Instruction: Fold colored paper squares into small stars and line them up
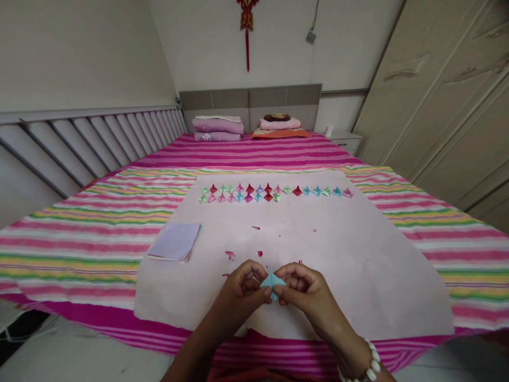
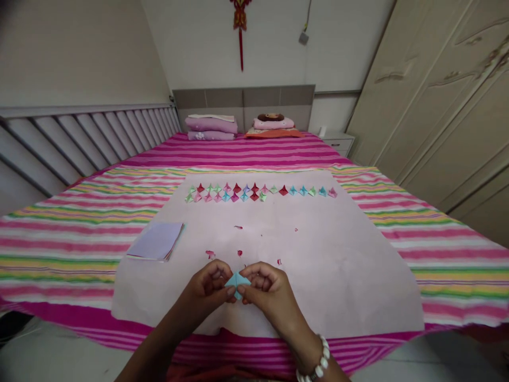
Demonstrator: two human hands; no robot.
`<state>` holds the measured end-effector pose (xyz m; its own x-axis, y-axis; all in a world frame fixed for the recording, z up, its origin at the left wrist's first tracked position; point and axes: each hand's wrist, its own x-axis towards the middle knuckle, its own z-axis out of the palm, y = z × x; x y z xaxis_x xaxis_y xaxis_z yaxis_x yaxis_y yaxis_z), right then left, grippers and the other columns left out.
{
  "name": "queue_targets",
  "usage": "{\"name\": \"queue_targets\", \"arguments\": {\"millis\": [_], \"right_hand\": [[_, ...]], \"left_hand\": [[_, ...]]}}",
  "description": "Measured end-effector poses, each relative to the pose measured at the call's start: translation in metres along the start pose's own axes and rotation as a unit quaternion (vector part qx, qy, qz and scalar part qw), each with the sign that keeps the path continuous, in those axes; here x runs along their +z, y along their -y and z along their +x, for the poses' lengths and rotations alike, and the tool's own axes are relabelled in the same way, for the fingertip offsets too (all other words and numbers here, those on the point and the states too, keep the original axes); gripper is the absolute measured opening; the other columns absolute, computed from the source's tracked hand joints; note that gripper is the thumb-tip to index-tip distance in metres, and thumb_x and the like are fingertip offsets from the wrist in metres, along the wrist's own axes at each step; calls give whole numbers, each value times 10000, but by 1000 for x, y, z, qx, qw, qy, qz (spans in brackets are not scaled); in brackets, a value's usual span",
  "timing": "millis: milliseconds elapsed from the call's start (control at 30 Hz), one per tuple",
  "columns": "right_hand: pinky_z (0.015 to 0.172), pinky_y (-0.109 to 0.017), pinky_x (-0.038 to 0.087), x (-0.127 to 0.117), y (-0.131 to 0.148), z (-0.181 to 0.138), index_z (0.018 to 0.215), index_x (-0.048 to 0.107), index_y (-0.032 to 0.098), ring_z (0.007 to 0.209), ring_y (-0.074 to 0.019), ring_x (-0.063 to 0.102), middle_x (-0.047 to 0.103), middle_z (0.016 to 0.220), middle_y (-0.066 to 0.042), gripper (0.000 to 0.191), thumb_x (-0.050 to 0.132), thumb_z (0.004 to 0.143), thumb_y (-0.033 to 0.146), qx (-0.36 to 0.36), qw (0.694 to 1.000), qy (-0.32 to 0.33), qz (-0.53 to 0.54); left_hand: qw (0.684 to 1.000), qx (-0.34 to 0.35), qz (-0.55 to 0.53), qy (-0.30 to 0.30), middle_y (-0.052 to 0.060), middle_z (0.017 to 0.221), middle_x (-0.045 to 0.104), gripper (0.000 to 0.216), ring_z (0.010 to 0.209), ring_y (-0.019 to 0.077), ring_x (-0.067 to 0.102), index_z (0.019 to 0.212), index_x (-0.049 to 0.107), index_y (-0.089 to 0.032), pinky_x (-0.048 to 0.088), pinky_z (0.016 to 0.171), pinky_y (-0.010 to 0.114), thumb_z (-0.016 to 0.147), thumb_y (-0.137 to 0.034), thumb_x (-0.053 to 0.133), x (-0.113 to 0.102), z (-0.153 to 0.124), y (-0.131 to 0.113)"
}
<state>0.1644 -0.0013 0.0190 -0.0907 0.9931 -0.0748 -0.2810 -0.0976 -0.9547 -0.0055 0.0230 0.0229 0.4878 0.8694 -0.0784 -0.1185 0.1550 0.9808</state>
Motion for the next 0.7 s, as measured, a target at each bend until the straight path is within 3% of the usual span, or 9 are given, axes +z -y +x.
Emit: {"name": "queue_targets", "arguments": {"millis": [133, 300, 533, 700], "right_hand": [[514, -208, 479, 1, -1, 2, 735, 664, 165, 510, -106, 608, 663, 562, 17, 287, 864, 580, 301, 10, 1000, 6, 4], [511, -203, 475, 3, 0, 2, 716, 665, 166, 498, -105, 609, 659, 533, 24, 304, 879, 549, 304, 21, 1000, 7, -3], [491, -213, 460, 5, 0, 1, 708, 670, 162, 472, -106, 588, 658, 532, 16, 249, 843, 603, 306, 23, 1000, -3, -2], [455, -195, 423, 8, -1, -1, 640, 666, 158, 415, -86, 540, 624, 471, 32, 209, 839, 573, 254, 8, 999, -28, 40]], "left_hand": [[999, -29, -24, 4, -1, 686, 669, 237, 635, 120, 628, 787, 511, -186, 463, 630, 241, 738, -267, 728, -3, -1, -1], [1000, -23, 5, 14, 47, 736, 708, 191, 686, 152, 659, 851, 664, -151, 500, 677, 276, 748, -304, 715, -3, -2, -3], [997, -13, 4, -75, 24, 613, 695, 171, 568, 131, 615, 726, 720, -144, 481, 578, 242, 634, -274, 783, 6, 0, 1], [994, 17, 7, -105, 46, 660, 730, 149, 641, 170, 654, 704, 738, -143, 510, 632, 271, 637, -271, 772, 13, -3, 1]]}}
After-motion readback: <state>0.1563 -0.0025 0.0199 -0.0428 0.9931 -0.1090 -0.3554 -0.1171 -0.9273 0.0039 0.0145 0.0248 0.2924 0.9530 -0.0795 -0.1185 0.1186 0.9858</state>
